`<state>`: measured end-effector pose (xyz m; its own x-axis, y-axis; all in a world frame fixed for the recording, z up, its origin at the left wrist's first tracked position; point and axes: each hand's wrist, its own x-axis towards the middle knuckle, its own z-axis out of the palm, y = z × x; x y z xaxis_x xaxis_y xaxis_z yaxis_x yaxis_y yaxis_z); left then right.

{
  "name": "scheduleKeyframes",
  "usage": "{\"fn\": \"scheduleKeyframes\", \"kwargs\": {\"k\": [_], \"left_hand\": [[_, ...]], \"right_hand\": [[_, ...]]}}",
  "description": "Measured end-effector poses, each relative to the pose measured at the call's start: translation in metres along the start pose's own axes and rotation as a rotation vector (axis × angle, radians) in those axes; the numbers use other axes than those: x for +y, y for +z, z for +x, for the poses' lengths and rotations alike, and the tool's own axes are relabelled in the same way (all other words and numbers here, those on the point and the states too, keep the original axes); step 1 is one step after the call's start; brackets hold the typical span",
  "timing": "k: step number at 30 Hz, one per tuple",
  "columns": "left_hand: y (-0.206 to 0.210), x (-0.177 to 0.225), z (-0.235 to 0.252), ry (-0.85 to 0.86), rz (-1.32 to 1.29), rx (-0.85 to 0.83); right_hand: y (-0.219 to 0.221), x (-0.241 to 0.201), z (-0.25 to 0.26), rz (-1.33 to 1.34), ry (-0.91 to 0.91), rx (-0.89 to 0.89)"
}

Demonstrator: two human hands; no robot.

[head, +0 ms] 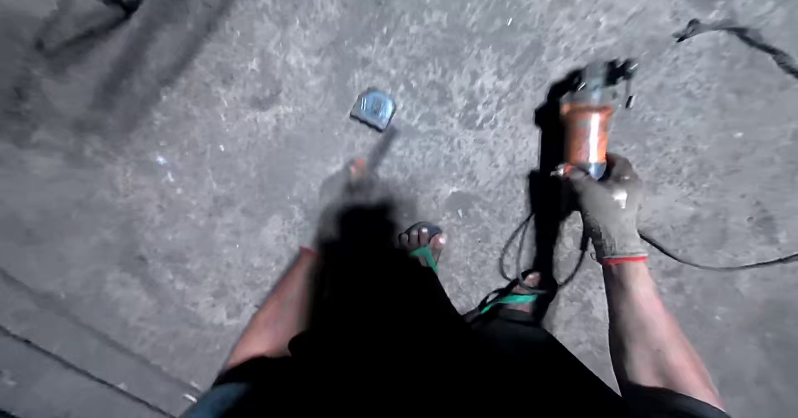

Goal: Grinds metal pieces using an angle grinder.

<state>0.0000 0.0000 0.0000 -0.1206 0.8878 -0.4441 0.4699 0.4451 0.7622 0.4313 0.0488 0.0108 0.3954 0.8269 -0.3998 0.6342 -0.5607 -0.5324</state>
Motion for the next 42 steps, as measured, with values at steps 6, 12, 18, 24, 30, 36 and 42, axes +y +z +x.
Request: {"fn": "scheduleKeyframes", "kwargs": {"k": [6, 12, 18, 24, 30, 36, 42], "left_hand": [[-0.031, -0.021, 0.066, -0.005, 0.409, 0.146], [-0.012, -0.018, 0.048, 0.038, 0.533, 0.501], [0.045, 0.056, -0.027, 0.991, 0.211, 0.247], [0.058, 0.099, -0.029, 1.260, 0.193, 0.464], [0.037, 0.023, 0.000, 0.827, 0.337, 0.359], [-0.033, -0.026, 0.063, 0.109, 0.824, 0.280], [-0.036, -0.010, 0.071, 0.132, 0.748, 0.159]], "right_hand": [[0.024, -0.086, -0.028, 0.927, 0.026, -0.288], [0.049, -0.118, -0.054, 1.153, -0.296, -0.541], [0.054, -0.136, -0.076, 1.246, -0.187, -0.842], [0.051, -0.139, -0.096, 1.247, -0.105, -0.760], [0.058, -0.125, -0.095, 0.864, -0.154, -0.528], [0.063, -0.128, -0.108, 0.454, -0.389, -0.460], [0.099, -0.134, -0.136, 0.313, -0.659, -0.554]]}}
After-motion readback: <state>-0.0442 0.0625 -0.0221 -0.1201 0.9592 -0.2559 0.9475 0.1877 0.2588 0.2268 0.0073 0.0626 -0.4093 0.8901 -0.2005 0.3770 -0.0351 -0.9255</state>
